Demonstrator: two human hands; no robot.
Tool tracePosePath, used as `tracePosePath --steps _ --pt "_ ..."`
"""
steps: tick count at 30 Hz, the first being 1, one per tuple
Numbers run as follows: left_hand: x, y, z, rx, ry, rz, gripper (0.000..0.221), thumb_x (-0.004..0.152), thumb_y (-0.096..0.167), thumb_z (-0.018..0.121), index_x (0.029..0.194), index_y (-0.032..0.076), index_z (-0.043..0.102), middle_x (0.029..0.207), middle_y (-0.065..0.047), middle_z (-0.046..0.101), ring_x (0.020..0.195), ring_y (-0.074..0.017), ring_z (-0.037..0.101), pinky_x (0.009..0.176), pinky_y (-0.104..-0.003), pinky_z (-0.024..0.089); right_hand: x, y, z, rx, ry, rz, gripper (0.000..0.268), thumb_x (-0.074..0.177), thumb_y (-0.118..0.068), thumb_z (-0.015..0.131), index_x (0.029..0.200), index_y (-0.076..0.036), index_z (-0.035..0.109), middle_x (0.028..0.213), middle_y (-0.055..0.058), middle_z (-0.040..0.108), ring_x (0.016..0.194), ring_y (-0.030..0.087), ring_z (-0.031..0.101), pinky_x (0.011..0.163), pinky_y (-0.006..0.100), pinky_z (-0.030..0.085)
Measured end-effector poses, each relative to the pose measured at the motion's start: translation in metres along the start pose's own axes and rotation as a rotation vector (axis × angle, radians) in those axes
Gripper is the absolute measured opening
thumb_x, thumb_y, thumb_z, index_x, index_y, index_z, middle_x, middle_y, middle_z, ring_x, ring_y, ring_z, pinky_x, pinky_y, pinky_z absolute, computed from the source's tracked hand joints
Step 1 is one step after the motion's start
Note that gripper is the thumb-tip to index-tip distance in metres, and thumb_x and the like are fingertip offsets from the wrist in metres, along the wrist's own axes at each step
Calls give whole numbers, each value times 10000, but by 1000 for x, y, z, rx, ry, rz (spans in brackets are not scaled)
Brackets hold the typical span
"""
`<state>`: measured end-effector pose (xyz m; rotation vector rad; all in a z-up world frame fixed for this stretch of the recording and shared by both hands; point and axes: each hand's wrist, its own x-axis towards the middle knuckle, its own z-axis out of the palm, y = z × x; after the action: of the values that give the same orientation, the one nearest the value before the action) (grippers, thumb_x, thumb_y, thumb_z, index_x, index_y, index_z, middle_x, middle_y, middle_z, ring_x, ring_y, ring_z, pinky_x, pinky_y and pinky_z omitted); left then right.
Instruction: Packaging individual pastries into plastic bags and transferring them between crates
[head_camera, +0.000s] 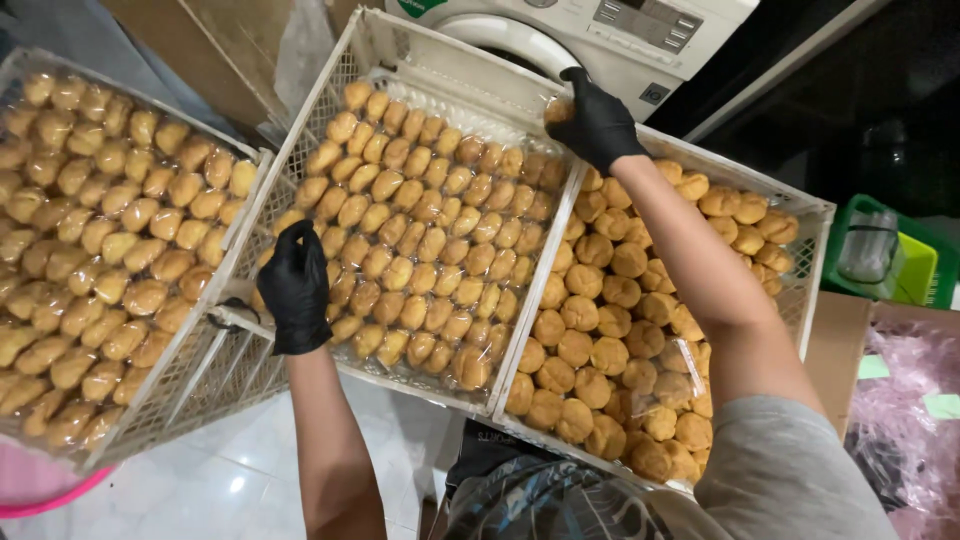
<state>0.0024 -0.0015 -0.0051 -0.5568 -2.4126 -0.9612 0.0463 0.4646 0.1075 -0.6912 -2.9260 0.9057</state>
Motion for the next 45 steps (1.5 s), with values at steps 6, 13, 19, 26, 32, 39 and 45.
tracePosePath --steps 6,13,19,26,32,39,45 --pt "-1 2 -4 -19 7 -20 184 1098 199 650 1231 118 746 662 -54 626 582 -270 622 582 -395 460 59 74 86 -824 502 -510 71 867 -57 601 861 -90 664 1102 228 561 610 402 629 370 509 508" --pt "-2 1 -2 -68 -4 -102 165 1073 235 664 1201 176 749 635 -44 633 629 -286 659 636 -398 508 60 65 110 -1179 658 -508 121 710 -55 645 646 -151 682 608 58 580 588 243 569 543 358 423" --pt "-4 -9 6 -86 -4 -163 146 1045 273 691 1172 249 759 695 -59 711 762 -314 733 755 -400 586 84 75 126 -919 246 -375 126 779 -98 673 695 -43 748 599 147 601 599 318 648 471 415 474" --pt "-4 -4 -2 -147 -31 -193 161 1047 270 676 1156 166 733 920 -121 769 877 -385 728 775 -495 580 80 82 147 -1050 627 -699 142 822 -79 662 724 -95 764 829 333 634 755 410 634 677 512 408" --pt "8 0 4 25 -11 -144 130 1038 365 652 1110 275 713 674 -29 728 707 -301 749 652 -440 601 -109 -115 45 167 -618 -825 274 914 -66 662 1128 98 712 1103 371 699 1013 605 631 851 607 522" --pt "6 8 -8 -195 -35 -106 118 1062 207 654 1145 152 718 911 -126 771 858 -368 743 725 -473 592 -185 -17 164 116 -641 -1153 793 850 -628 692 1344 -11 631 1289 271 663 1173 468 626 983 528 532" --pt "2 0 -1 -152 -59 -131 126 1076 243 666 1149 202 760 671 -40 694 743 -276 742 739 -371 590 -188 -22 150 310 -490 -1096 807 784 -709 705 1371 -165 600 1158 -49 696 945 183 719 827 314 617"
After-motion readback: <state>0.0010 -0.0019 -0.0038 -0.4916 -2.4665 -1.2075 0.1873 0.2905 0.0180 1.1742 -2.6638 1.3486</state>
